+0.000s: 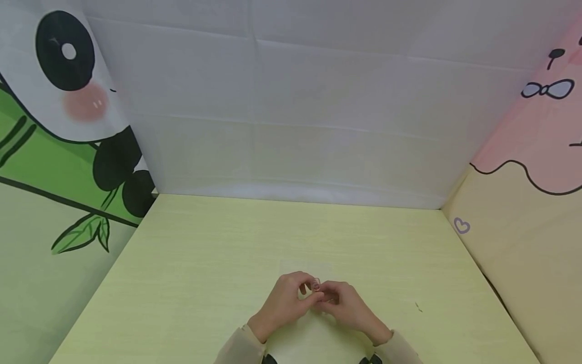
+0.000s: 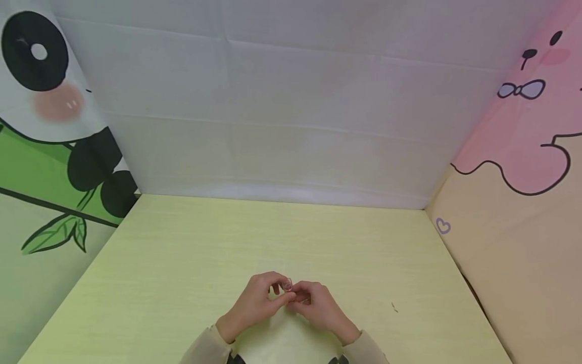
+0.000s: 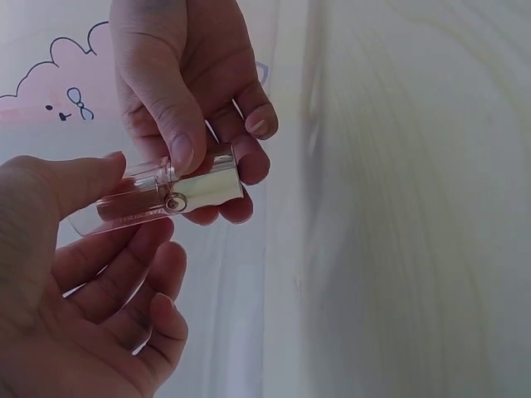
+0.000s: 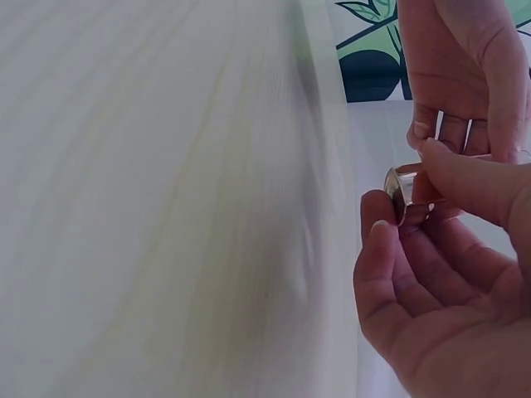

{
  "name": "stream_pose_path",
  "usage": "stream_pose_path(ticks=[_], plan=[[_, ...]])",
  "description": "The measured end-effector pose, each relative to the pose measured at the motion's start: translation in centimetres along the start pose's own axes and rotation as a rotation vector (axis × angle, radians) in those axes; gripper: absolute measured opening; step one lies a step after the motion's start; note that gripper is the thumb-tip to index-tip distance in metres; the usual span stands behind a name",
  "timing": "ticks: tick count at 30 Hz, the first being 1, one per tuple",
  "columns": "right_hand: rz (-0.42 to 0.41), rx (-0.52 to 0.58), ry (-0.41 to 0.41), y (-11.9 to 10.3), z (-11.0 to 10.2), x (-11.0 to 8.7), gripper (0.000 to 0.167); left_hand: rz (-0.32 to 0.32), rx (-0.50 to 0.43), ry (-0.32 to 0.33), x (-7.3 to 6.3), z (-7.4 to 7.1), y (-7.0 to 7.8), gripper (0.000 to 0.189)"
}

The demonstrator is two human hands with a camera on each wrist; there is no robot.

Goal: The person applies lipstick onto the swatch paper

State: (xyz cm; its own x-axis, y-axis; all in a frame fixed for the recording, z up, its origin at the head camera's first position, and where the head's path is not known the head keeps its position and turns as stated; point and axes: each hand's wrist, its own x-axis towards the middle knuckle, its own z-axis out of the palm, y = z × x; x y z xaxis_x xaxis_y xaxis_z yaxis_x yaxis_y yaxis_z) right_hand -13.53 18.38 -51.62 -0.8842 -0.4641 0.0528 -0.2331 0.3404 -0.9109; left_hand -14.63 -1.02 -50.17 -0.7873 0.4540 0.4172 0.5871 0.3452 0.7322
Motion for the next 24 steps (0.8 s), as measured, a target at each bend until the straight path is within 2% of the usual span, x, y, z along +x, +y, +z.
stream_pose_path(ticks=[5,11,16,21,24], plan=[[0.008,0.032,0.003,-0.2,-0.1,-0.1,0.021,0.013,-0.007,0.008,0.0,0.1,-0.2,0.012],[0.038,0.035,0.000,-1.0,-0.1,0.0,0.020,0.040,-0.029,0.022,0.0,0.1,-0.4,0.013],[0.045,0.012,-0.016,-1.8,-0.2,-0.1,0.020,0.034,-0.060,0.011,0.0,0.0,-0.4,0.011],[0.050,-0.014,-0.033,-0.9,-0.2,0.0,0.019,0.022,-0.090,0.004,0.1,-0.2,-0.3,0.010],[0.037,0.006,-0.036,-0.5,-0.2,0.2,0.020,0.015,-0.090,0.011,0.1,-0.3,-0.3,0.010]])
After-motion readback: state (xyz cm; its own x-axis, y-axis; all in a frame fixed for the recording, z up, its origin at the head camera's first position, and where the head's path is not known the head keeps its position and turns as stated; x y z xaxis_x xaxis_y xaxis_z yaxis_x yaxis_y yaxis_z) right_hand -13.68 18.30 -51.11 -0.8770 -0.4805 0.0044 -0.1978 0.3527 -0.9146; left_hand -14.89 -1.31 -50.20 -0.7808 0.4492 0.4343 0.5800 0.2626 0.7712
